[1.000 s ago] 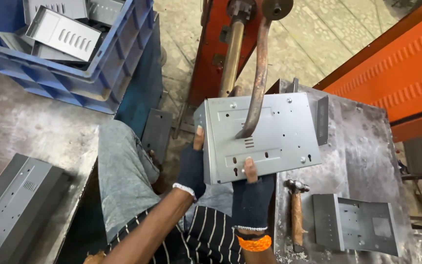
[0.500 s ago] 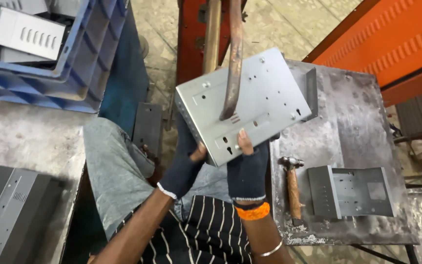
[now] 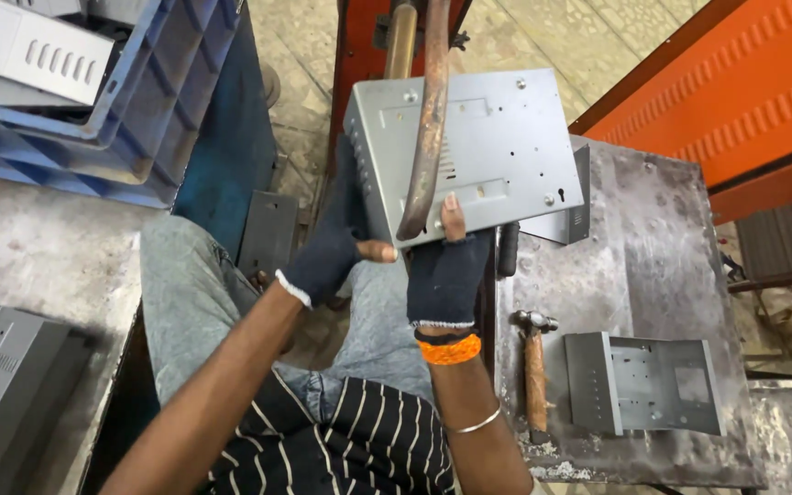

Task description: The recorder is using a spot welding machine to join metal plates and form a protective enclosure.

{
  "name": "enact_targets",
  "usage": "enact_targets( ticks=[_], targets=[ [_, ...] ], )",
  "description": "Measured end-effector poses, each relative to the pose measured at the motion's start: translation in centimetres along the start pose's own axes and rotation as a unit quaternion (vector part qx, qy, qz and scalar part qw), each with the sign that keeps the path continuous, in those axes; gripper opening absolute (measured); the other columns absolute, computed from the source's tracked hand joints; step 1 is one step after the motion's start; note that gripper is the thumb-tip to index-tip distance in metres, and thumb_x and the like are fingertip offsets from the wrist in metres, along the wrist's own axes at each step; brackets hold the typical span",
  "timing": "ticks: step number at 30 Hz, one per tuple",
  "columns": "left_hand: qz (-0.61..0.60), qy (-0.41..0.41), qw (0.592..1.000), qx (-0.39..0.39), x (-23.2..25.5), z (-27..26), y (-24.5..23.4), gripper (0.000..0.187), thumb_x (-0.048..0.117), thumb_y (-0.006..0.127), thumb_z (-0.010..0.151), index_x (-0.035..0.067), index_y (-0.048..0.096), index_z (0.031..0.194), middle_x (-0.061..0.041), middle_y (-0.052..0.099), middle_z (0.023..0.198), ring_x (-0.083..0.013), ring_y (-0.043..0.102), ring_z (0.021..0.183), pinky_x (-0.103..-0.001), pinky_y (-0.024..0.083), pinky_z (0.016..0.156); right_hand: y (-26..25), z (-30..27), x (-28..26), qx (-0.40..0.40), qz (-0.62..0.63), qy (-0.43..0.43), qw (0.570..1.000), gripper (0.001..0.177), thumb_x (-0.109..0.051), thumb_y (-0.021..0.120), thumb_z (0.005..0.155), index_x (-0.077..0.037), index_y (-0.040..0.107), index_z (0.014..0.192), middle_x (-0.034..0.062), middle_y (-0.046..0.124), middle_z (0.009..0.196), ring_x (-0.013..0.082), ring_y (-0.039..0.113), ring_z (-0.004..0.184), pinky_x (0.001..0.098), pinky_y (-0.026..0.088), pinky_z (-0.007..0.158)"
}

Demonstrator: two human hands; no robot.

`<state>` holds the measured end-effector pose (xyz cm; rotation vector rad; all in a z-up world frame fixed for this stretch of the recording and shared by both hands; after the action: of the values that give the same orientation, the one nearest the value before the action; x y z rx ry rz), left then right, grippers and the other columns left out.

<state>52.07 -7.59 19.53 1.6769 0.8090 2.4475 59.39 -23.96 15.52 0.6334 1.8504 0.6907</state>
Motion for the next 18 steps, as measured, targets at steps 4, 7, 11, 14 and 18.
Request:
enact_targets(
  ticks=[4,7,11,14,18],
  targets=[
    [0.029,-0.017,0.999,-0.021,-1.1,0.4,-0.2,0.146,0.006,0.101,0.058,0.018,0.004,0.166,-0.015,0.020,0.171,-0.0280,0.020,0.157,-0.044,0.026,0.127,-0.1,0.1,0.3,0.028,0.002,0.007,1.000,0.049,-0.013,0.079,0.090,-0.017,0.063,0.136,0.0170,0.069,0.120,0.0355,0.072,0.095,0.0548,0.065,0.075],
    [0.036,-0.026,0.999,-0.024,-0.7,0.2,0.1,0.147,0.010,0.101,0.059,0.018,0.001,0.166,-0.014,0.015,0.172,-0.0296,0.014,0.159,-0.046,0.021,0.128,-2.7,0.8,0.7,0.058,0.001,0.016,0.998,0.038,-0.012,0.079,0.090,-0.013,0.066,0.126,0.0149,0.070,0.111,0.0317,0.072,0.086,0.0482,0.066,0.070],
    [0.021,-0.040,0.999,-0.027,-1.3,0.1,-0.2,0.145,0.007,0.100,0.061,0.021,0.001,0.166,-0.013,0.014,0.173,-0.0306,0.012,0.159,-0.047,0.020,0.129,-2.4,0.7,0.0,0.063,-0.022,-0.015,0.998,0.037,-0.013,0.081,0.089,-0.008,0.067,0.122,0.0190,0.070,0.109,0.0335,0.072,0.081,0.0468,0.065,0.065],
    [0.018,-0.053,0.998,-0.015,-0.4,-0.1,0.5,0.145,0.004,0.098,0.059,0.020,0.002,0.166,-0.017,0.015,0.172,-0.0350,0.012,0.158,-0.050,0.019,0.128,2.6,-5.3,-2.4,-0.172,-0.565,-0.518,0.618,0.070,-0.001,0.077,0.081,0.002,0.044,0.144,0.0237,0.056,0.143,0.0358,0.061,0.130,0.0414,0.047,0.114],
    [0.014,-0.064,0.998,-0.014,-2.0,-0.6,-0.2,0.150,0.006,0.100,0.054,0.022,0.002,0.166,-0.014,0.014,0.172,-0.0331,0.014,0.157,-0.048,0.021,0.127,-5.4,1.0,1.3,0.088,0.007,-0.013,0.996,0.039,-0.014,0.086,0.086,-0.015,0.067,0.120,0.0191,0.068,0.115,0.0373,0.073,0.079,0.0532,0.064,0.056]
  ],
)
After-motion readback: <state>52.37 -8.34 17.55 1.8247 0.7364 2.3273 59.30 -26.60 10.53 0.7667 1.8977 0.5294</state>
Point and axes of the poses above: each hand's wrist, its own z-axis towards the middle knuckle, its own y-axis out of the palm, x = y × z, the point moved 10 cm from there along z, towards the middle knuckle
